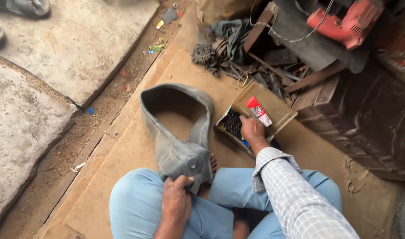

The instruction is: The person is repairing a punctured motorcycle tire tube by filing the surface and applying a patch.

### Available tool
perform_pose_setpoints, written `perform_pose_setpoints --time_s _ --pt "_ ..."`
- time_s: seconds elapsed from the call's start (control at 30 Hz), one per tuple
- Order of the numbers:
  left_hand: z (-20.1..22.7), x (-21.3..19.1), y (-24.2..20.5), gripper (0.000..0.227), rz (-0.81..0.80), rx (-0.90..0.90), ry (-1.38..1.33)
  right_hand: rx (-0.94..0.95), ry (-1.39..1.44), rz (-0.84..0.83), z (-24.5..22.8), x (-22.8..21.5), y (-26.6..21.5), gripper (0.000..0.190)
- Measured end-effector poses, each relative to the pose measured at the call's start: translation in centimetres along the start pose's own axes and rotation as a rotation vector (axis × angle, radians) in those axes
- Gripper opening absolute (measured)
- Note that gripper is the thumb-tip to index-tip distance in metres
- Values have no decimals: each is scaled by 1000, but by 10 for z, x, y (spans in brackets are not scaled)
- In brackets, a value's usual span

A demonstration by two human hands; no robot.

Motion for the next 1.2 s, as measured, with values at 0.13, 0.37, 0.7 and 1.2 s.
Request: perform_pose_setpoints --time_s 0.13,0.37,0.7,1.2 --pt "-2 -1 3 37 10 -9 -7 -11 -101 -115 1 1 -5 18" --pt "-5 0 2 37 -27 -39 5 -47 -46 -70 -1 -13 -15 23" --pt "-6 0 1 34 29 -69 16 -37 -103 -251 -4 -13 -5 37" --pt "-3 7 2 35 -27 -62 47 -99 -259 -253 8 38 2 20"
Point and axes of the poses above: each hand's wrist, its own y-axis towards the middle knuckle, its own x-axis out of the palm, z = x × y, the point moved 7 cm from there along y, towards the middle knuckle, and after that the axes turned 5 degrees about -y, right-handed, at the moved point
